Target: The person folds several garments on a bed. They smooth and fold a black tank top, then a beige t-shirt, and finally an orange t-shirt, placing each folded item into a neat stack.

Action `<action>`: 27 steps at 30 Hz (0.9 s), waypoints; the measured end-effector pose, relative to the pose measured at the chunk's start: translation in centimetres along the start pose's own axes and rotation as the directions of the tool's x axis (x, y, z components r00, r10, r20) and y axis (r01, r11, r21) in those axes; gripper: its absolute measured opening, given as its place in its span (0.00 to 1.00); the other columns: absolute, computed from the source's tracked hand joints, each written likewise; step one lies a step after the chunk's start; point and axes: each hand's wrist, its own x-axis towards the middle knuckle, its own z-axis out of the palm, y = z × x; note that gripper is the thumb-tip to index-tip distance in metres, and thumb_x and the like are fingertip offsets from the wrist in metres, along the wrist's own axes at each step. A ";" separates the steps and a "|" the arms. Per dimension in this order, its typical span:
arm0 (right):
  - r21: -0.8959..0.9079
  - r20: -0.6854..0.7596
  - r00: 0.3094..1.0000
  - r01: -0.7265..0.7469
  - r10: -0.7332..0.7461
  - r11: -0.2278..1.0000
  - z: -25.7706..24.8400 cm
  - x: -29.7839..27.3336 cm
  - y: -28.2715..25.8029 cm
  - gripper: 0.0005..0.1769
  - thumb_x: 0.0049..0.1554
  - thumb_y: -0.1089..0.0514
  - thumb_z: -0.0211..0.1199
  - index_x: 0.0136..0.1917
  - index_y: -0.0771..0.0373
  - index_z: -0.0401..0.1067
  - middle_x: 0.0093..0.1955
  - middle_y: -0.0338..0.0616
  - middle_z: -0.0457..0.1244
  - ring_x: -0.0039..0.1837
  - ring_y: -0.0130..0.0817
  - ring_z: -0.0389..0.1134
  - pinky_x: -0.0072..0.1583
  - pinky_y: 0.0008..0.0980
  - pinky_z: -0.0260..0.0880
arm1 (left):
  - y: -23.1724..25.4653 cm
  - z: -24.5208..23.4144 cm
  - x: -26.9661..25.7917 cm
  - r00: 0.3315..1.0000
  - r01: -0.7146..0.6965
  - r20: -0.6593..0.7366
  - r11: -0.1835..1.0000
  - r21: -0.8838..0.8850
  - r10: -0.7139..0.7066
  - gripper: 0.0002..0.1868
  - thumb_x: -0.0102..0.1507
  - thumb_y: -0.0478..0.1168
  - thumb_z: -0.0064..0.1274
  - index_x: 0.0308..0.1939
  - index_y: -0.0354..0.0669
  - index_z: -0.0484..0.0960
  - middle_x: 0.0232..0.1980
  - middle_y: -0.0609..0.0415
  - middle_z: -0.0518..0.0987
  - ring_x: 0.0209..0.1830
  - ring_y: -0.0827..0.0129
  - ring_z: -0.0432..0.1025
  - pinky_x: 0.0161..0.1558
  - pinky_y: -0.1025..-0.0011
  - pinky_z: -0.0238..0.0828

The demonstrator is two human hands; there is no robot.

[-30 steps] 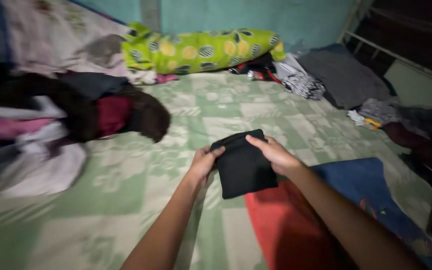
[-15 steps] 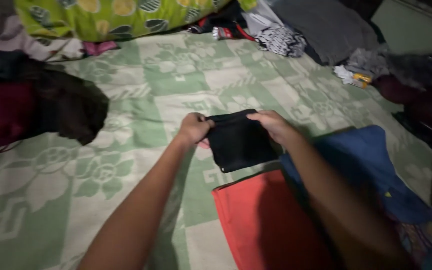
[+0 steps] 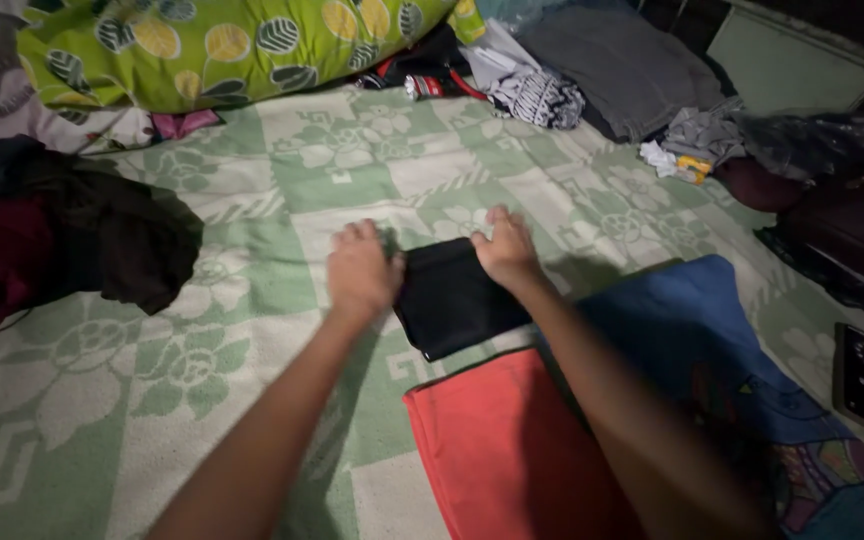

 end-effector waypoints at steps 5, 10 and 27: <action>0.051 -0.040 0.836 0.549 -0.547 0.834 1.6 -3.4 0.3 0.28 0.61 0.50 0.60 0.72 0.60 0.63 0.73 0.65 0.56 0.73 0.65 0.58 0.72 0.52 0.58 | 2.9 -0.1 -5.0 0.915 -0.389 0.073 0.917 -0.090 0.396 0.60 0.53 0.74 0.54 0.77 0.41 0.53 0.78 0.38 0.54 0.80 0.46 0.44 0.75 0.46 0.36; -0.087 0.116 0.799 0.600 -0.590 0.796 3.6 -3.9 2.6 0.26 0.64 0.49 0.54 0.74 0.57 0.64 0.77 0.63 0.54 0.75 0.65 0.55 0.72 0.52 0.55 | 2.8 -0.1 -6.0 0.879 -0.351 0.301 0.929 -0.114 0.369 0.76 0.44 0.87 0.48 0.81 0.44 0.43 0.83 0.39 0.42 0.83 0.48 0.34 0.77 0.50 0.22; 0.066 0.287 0.914 0.279 -0.286 0.958 -2.2 -6.5 -1.0 0.39 0.66 0.35 0.46 0.80 0.61 0.50 0.81 0.58 0.48 0.81 0.56 0.47 0.77 0.52 0.47 | 2.5 -2.0 -9.0 0.940 -0.238 0.258 0.971 0.030 0.222 0.78 0.46 0.88 0.49 0.79 0.33 0.42 0.82 0.33 0.42 0.83 0.48 0.33 0.77 0.54 0.27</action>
